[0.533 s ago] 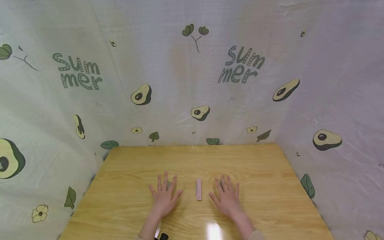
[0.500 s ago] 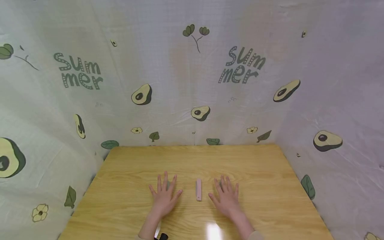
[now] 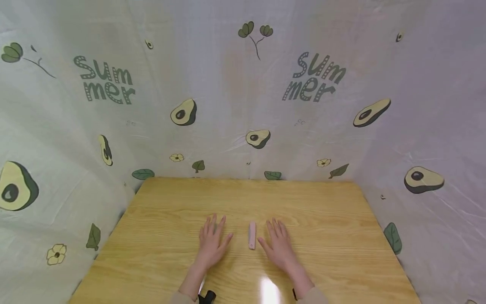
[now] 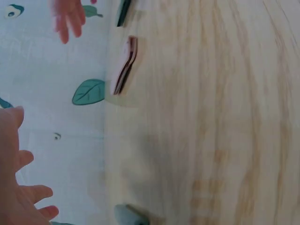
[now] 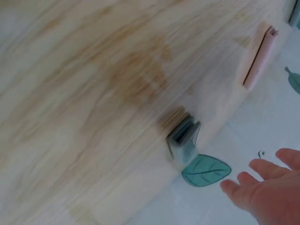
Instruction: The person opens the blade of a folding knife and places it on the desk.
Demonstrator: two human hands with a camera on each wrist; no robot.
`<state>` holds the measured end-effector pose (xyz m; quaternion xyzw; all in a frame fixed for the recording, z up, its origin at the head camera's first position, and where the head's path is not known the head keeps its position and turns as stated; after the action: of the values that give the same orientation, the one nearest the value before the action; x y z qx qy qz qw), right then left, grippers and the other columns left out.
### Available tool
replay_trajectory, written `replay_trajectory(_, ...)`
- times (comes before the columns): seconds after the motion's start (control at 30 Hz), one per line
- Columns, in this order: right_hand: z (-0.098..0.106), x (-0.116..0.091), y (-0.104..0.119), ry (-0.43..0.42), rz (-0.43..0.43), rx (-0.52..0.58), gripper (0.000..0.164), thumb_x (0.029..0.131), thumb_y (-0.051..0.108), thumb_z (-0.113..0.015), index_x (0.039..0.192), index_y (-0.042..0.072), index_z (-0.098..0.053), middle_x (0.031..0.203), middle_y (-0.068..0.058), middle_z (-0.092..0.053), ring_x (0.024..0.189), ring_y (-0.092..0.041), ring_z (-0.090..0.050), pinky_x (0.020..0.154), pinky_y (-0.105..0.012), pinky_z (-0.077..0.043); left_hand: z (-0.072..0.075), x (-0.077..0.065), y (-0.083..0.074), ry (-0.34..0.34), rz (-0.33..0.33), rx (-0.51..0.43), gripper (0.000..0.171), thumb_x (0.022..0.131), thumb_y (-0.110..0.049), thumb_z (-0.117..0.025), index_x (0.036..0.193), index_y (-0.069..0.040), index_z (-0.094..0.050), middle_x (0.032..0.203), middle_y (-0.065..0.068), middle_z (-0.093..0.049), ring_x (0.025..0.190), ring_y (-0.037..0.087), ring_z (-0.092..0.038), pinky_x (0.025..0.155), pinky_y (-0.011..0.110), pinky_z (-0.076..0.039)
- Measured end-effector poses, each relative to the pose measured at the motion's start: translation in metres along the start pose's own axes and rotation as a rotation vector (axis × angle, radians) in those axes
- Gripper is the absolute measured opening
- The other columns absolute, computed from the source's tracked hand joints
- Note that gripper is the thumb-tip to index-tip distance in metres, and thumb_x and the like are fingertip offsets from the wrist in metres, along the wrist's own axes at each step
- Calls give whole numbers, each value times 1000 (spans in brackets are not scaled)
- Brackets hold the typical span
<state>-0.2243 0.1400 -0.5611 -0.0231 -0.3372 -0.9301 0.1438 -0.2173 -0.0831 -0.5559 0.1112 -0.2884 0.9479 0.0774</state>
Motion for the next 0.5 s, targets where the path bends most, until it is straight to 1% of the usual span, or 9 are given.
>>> replay_trajectory(0.07, -2, 4, 0, 1, -7, 71, 67, 102, 33, -51, 151, -4, -26, 155, -29, -20, 142, -51, -14, 111, -71, -14, -7, 5, -1, -17, -3, -43, 60, 99, -42, -51, 148, -9, -40, 155, 23, -28, 138, 46, -26, 107, 70, -29)
replay_trajectory(0.13, -5, 9, 0, -4, -15, 125, 66, 102, 32, -51, 150, -5, -26, 154, -31, -22, 141, -52, -16, 111, -70, -16, -13, 10, -2, -37, -10, -85, 58, 100, -39, -52, 146, -6, -43, 151, 24, -32, 132, 43, -32, 101, 65, -38)
replay_trajectory(0.2, -7, 13, 0, -8, -25, 161, 66, 102, 32, -51, 150, -6, -26, 152, -32, -25, 140, -52, -19, 111, -70, -19, -19, 15, -4, -46, -7, -129, 56, 100, -37, -52, 145, -5, -43, 149, 24, -35, 127, 40, -36, 98, 60, -42)
replay_trajectory(0.27, -9, 16, 0, -13, -33, 181, 65, 102, 32, -52, 149, -6, -28, 151, -31, -29, 138, -52, -24, 110, -69, -24, -25, 19, -6, -48, -1, -193, 53, 100, -33, -53, 144, -3, -44, 146, 25, -39, 125, 40, -37, 98, 59, -42)
replay_trajectory(0.33, -12, 18, 0, -13, -45, 196, 65, 101, 31, -53, 148, -6, -29, 149, -32, -32, 136, -52, -29, 109, -68, -28, -30, 21, -7, -30, 19, -281, 50, 101, -28, -53, 143, -2, -44, 143, 24, -42, 127, 39, -38, 102, 57, -42)
replay_trajectory(0.37, -12, 19, 1, -17, -51, 197, 64, 101, 31, -53, 148, -6, -30, 147, -32, -35, 133, -51, -34, 107, -67, -32, -33, 22, -8, -16, 29, -318, 49, 101, -26, -53, 143, -2, -45, 141, 24, -44, 125, 39, -40, 101, 57, -43)
replay_trajectory(0.43, -14, 20, 0, -19, -69, 216, 63, 101, 29, -55, 148, -6, -32, 144, -31, -39, 128, -50, -41, 104, -64, -40, -40, 24, -7, 16, 55, -390, 46, 101, -23, -53, 141, -1, -46, 135, 22, -49, 120, 37, -46, 98, 53, -48)
replay_trajectory(0.5, -17, 20, -2, -16, -89, 244, 62, 101, 27, -55, 147, -6, -32, 141, -31, -42, 124, -49, -46, 100, -60, -46, -47, 25, -7, 49, 90, -445, 44, 101, -20, -53, 139, 0, -48, 129, 22, -52, 112, 33, -51, 91, 46, -54)
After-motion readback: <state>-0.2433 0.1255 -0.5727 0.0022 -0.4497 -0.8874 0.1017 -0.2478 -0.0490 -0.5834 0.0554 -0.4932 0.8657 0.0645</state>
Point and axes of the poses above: each hand's wrist, its own x-axis towards the middle knuckle, its own z-axis out of the back of the hand, y = z × x, the point moved 6 cm from there along x, towards the middle knuckle
